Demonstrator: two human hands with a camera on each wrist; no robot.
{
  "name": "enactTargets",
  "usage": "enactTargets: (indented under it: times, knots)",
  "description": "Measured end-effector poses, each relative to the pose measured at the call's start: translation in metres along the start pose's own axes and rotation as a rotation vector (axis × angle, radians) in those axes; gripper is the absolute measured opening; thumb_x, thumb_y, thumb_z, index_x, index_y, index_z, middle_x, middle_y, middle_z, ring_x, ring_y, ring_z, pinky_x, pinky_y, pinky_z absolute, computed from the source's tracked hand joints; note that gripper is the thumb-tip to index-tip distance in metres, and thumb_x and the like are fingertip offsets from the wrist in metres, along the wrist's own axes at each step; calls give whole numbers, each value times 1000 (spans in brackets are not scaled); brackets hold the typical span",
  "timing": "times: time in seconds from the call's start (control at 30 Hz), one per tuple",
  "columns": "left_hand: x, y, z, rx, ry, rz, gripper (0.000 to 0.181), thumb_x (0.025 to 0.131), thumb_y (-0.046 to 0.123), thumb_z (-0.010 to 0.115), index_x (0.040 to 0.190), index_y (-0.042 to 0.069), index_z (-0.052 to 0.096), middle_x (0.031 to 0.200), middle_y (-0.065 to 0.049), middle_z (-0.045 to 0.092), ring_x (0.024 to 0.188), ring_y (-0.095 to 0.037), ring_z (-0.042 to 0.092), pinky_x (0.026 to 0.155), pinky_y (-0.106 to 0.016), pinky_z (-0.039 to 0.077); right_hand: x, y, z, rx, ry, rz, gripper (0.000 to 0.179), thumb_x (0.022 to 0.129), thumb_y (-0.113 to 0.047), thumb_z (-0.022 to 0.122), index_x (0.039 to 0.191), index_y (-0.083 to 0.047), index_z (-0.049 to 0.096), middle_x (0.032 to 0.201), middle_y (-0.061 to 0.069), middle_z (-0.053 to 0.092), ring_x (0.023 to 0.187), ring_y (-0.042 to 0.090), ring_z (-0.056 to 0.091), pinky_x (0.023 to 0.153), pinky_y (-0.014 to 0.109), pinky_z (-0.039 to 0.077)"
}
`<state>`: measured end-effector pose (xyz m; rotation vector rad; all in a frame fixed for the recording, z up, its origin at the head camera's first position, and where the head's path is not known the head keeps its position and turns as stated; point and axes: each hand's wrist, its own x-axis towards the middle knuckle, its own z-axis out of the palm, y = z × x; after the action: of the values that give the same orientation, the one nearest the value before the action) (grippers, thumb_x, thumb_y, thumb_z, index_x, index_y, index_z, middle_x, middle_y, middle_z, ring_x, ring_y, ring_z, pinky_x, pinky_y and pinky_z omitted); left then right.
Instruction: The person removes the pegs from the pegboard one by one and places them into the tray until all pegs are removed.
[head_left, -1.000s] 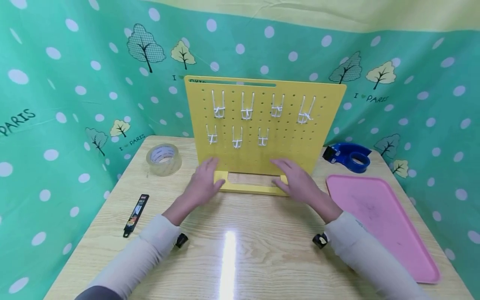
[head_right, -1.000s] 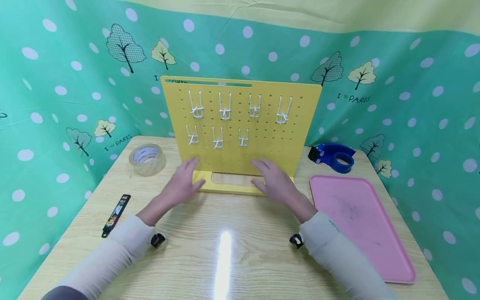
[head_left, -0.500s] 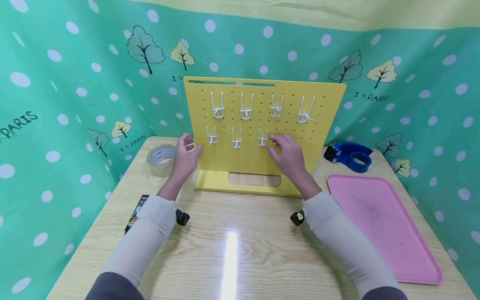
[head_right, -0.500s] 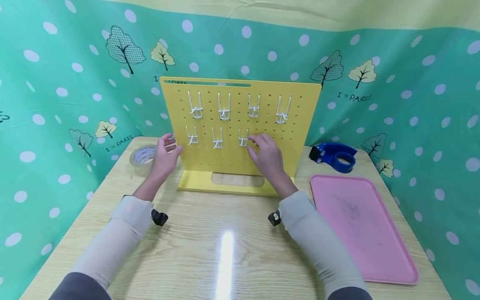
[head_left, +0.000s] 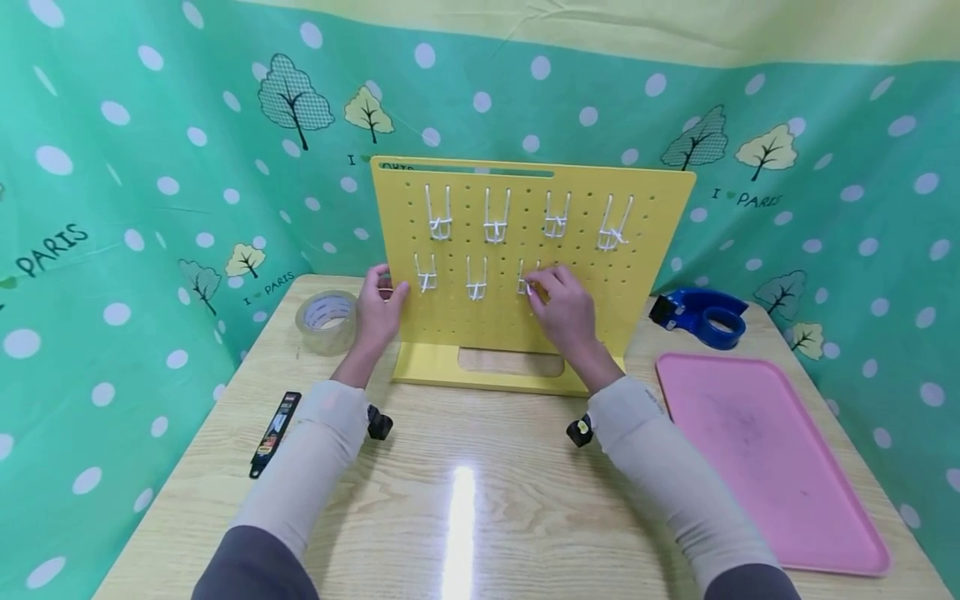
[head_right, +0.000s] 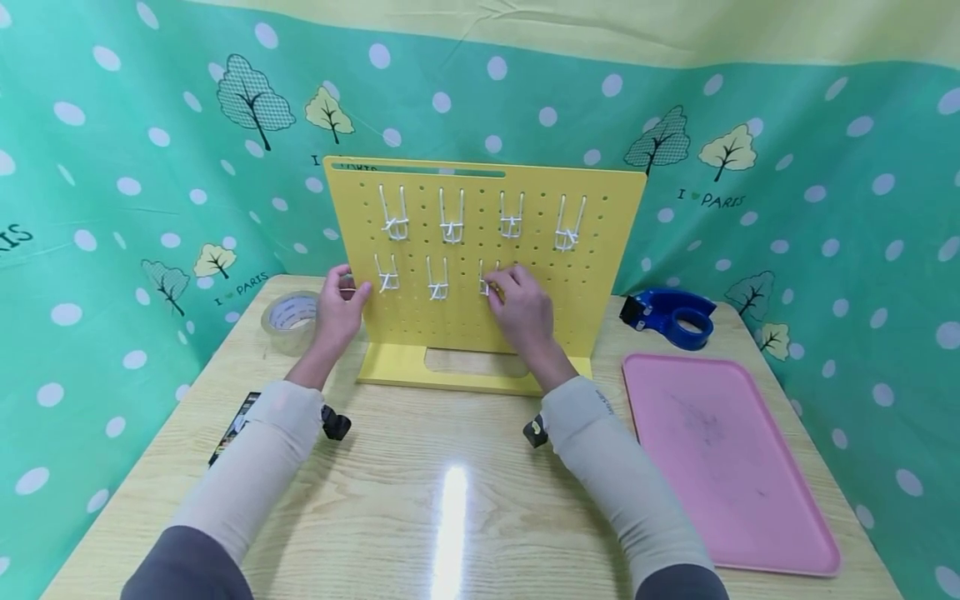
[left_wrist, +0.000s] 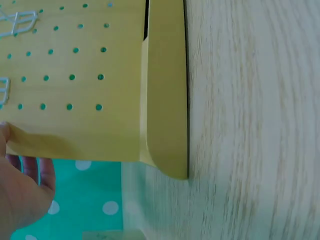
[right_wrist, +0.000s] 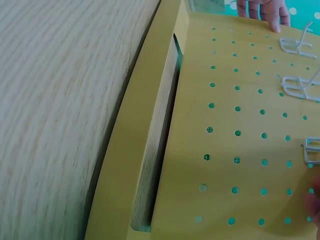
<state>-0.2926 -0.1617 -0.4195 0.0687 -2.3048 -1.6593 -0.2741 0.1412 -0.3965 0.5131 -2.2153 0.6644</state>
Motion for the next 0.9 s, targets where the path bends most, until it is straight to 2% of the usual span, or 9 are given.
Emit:
enactTargets:
  times: [0.13,0.33,0.5,0.63,0.73,0.9]
  knots:
    - [3,-1,0,20,-11,24,40,100,20,65,136,7,51,115,-19,61,103,-28,59,84,-33,52,1,1,-1,-23,7,-8,7,91,-11,74,97,-8,76,94,11,71,78,26,70,61,35,59]
    - [4,0,3,25,-17,29,39,100,22,66,133,7,53,111,-16,61,99,-25,58,80,-28,50,2,3,-4,-50,41,-49,6,92,-12,73,95,-8,77,92,12,72,75,27,70,61,35,60]
    - [5,-1,5,33,-22,40,39,99,23,66,133,7,54,111,-19,63,97,-26,60,78,-28,51,2,5,-6,-70,81,-102,7,92,-12,71,92,-8,78,90,12,73,76,27,71,64,36,61]
    - [5,-2,3,45,-8,26,38,99,23,65,133,9,54,113,-19,64,98,-26,60,79,-30,53,4,4,-6,-84,111,-160,7,93,-11,71,89,-8,77,88,11,74,75,27,72,64,36,61]
    - [4,-3,0,54,1,19,36,100,22,65,132,9,55,112,-18,63,98,-26,61,78,-28,52,6,1,-7,-77,132,-187,6,92,-10,72,88,-8,76,87,11,74,74,26,72,64,36,61]
    - [3,-4,-3,49,-13,22,36,100,22,66,131,8,55,110,-17,63,95,-24,59,75,-24,50,3,-2,-18,-38,141,-181,6,91,-12,74,87,-7,76,87,10,74,73,25,72,61,34,60]
